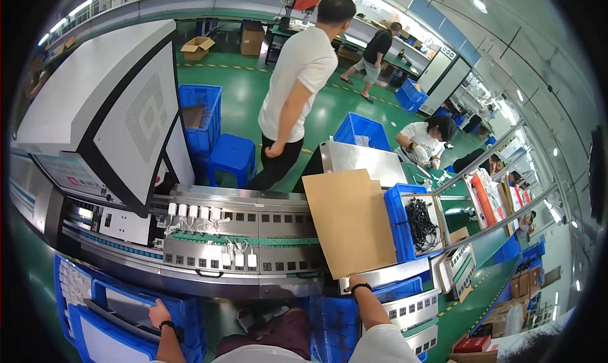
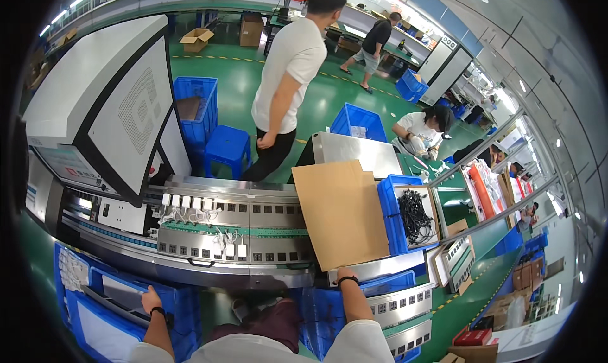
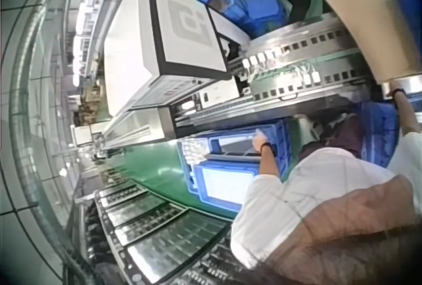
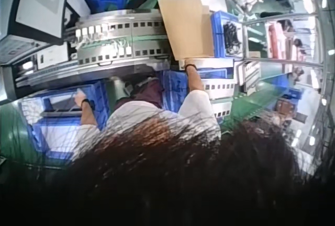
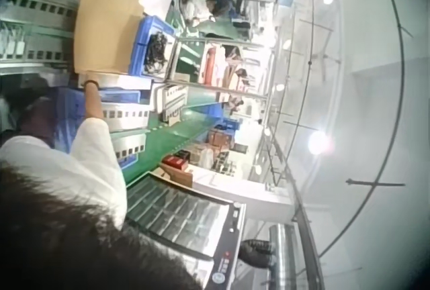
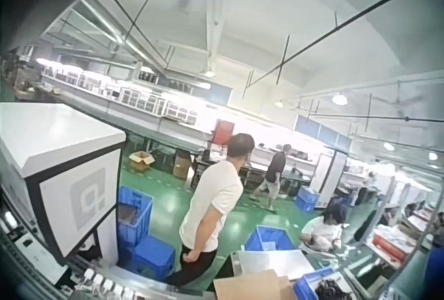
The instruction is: Placing small electronic components onto a sheet at an assembly station.
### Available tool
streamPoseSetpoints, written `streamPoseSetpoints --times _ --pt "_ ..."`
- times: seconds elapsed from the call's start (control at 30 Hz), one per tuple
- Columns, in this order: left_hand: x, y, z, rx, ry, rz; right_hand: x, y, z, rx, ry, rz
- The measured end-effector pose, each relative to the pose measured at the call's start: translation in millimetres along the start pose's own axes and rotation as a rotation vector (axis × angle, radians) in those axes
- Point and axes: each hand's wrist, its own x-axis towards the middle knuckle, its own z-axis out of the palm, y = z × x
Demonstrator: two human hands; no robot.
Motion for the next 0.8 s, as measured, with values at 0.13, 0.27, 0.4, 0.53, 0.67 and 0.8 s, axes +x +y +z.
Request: streamPoseSetpoints --times 0.13,0.27,0.4,0.53,0.67,0.8 --pt "2 3 8 -0.012 -0.001 0.007 -12 -2 -8 -0.011 0.002 0.040" --pt "0 5 1 -0.007 -0.012 0.029 -12 0 -4 0.016 0.057 0.092" --pt "-1 7 3 -0.014 -0.015 0.034 -5 8 3 0.010 0.078 0.083" --pt "1 2 8 -0.014 0.001 0.023 -6 8 5 0.001 0.086 0.062" --pt "-2 0 5 -0.018 0.016 0.013 -17 2 -1 0.034 0.068 0.085" --pt "-5 8 1 -0.004 -0.003 -0.001 -6 10 3 0.018 0.085 0.054"
